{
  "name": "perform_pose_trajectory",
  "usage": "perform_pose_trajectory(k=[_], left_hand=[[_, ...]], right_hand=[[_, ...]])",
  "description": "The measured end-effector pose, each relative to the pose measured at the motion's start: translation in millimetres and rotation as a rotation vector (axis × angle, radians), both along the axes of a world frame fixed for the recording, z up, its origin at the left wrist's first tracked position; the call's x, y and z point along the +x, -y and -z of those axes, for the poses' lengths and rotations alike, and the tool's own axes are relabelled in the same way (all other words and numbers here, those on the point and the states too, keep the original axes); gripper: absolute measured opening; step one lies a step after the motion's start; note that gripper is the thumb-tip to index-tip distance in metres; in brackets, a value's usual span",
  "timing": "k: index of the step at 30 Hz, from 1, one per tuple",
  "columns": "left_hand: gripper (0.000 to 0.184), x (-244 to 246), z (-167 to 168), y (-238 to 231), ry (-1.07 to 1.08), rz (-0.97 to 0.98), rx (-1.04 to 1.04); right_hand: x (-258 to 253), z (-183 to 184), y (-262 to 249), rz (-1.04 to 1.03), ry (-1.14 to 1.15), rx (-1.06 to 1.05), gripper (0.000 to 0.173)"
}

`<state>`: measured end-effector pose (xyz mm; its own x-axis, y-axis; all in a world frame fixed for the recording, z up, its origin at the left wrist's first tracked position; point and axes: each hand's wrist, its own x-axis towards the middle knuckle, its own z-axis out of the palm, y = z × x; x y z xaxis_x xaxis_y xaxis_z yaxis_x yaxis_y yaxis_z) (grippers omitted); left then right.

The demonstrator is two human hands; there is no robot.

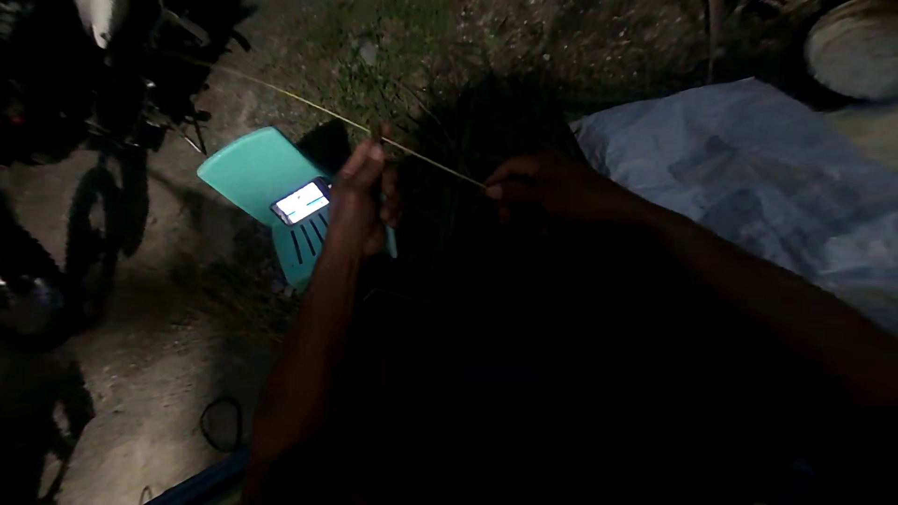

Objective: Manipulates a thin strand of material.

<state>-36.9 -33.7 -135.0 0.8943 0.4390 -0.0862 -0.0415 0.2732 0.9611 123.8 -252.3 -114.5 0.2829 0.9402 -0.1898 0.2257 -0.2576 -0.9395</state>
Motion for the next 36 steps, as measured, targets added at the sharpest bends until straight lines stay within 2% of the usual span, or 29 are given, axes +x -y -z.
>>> perform_pose_trajectory(k=[2, 5, 7, 11, 13, 16, 19, 21, 25, 29, 34, 36], left_hand=[[0.037, 0.2, 0.1, 4.8, 0.007, 0.019, 0.033], [0.038, 0.7, 4.9, 42.9, -0.132, 0.169, 0.07], [0.038, 1.0, 6.6, 45.7, -0.161, 0.207, 0.054], [0.036, 1.5, 3.3, 22.8, -0.08, 0.072, 0.056], [0.038, 0.2, 3.0, 27.5, -0.084, 0.077, 0.05], [0.039, -1.5, 4.5, 36.0, -0.106, 0.146, 0.046], [0.035, 0.4, 4.3, 17.6, -0.056, 0.062, 0.057], [0.038, 0.1, 5.0, 17.8, -0.039, 0.072, 0.071], [0.034, -2.3, 12.7, 43.6, -0.124, 0.213, 0.089], [0.037, 1.9, 2.2, 18.1, -0.058, 0.068, 0.061], [0.038, -0.9, 4.1, 30.2, -0.083, 0.162, 0.057], [0.038, 0.4, 2.9, 5.5, -0.07, 0.061, 0.056]], right_hand=[[-0.4, 1.0, -1.1, 0.022, 0.012, 0.007, 0.026], [-3.9, 2.2, -4.4, 0.057, 0.025, 0.022, 0.026], [-4.5, 4.4, -5.7, 0.055, 0.071, 0.034, 0.025], [-2.5, 4.8, -3.7, 0.056, 0.152, 0.037, 0.024], [-2.9, 4.6, -3.7, 0.048, 0.131, 0.044, 0.024], [-3.8, 2.7, -4.5, 0.026, 0.029, 0.023, 0.028], [-5.9, 5.1, -4.8, -0.005, -0.107, 0.005, 0.031], [-9.4, 5.0, -5.9, 0.005, -0.171, 0.005, 0.031], [-9.4, 4.3, -7.1, 0.024, -0.171, 0.018, 0.03], [-10.3, -0.2, -5.1, 0.019, -0.185, -0.013, 0.031], [-1.7, 8.3, -3.8, -0.053, -0.173, 0.048, 0.03], [4.1, 9.6, -0.7, -0.112, -0.143, 0.025, 0.03]])
